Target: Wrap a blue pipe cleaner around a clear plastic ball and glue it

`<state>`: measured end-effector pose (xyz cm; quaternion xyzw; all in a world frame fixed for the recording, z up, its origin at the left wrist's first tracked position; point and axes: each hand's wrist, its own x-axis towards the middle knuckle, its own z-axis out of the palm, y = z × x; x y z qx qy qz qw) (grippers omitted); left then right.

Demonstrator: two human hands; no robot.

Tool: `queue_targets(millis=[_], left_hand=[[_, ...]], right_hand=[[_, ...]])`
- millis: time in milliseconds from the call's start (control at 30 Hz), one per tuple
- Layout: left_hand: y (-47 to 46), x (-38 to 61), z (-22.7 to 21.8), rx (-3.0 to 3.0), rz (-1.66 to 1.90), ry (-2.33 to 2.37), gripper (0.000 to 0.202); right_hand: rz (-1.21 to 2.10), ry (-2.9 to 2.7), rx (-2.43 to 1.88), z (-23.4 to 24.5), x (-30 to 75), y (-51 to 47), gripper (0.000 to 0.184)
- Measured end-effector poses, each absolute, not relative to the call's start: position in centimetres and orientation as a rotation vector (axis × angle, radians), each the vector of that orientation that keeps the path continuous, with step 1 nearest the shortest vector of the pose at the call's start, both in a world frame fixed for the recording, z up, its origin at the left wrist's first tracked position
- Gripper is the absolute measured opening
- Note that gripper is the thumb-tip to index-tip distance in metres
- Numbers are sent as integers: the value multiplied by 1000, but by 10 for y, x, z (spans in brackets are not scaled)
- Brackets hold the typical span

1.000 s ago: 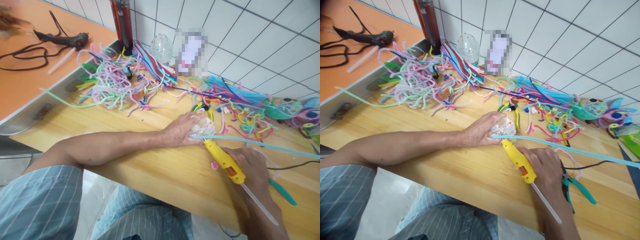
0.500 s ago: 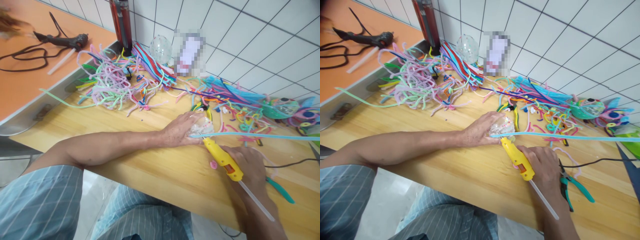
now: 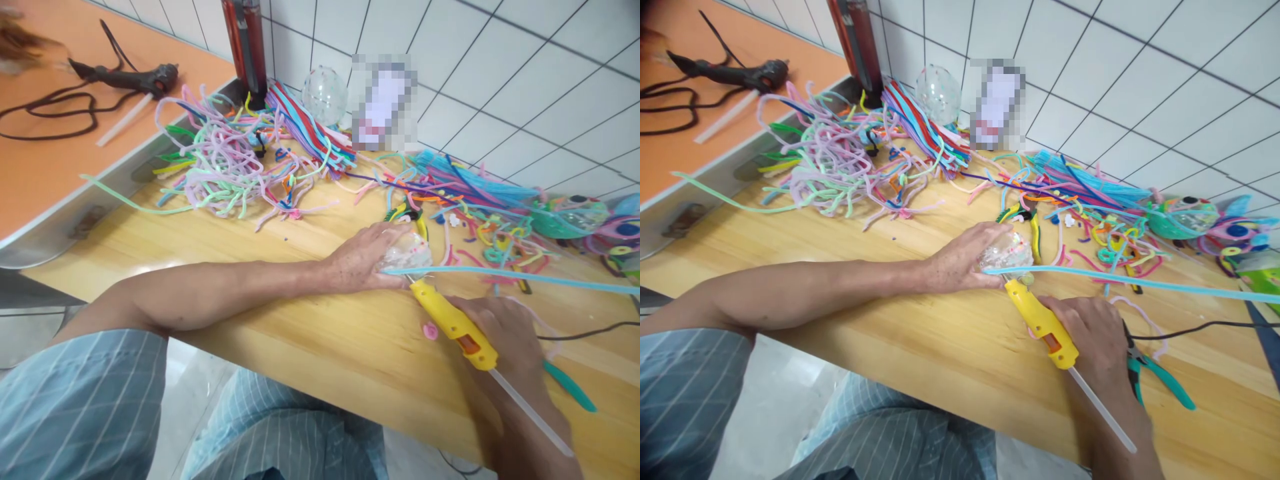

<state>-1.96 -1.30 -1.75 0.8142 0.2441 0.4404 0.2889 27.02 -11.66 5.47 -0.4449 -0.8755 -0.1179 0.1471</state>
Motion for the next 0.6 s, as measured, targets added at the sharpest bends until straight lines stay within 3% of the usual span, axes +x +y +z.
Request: queue_targets(millis=[133,600], left_hand=[[-13,-20,-18,2176,1171,647,89],[-15,-19,-15,2161,1146,688,89]], right_hand=[[-482,-2545,-1037,62,260,-117,23],[-435,-2477,-1054,66,250,-120,26]])
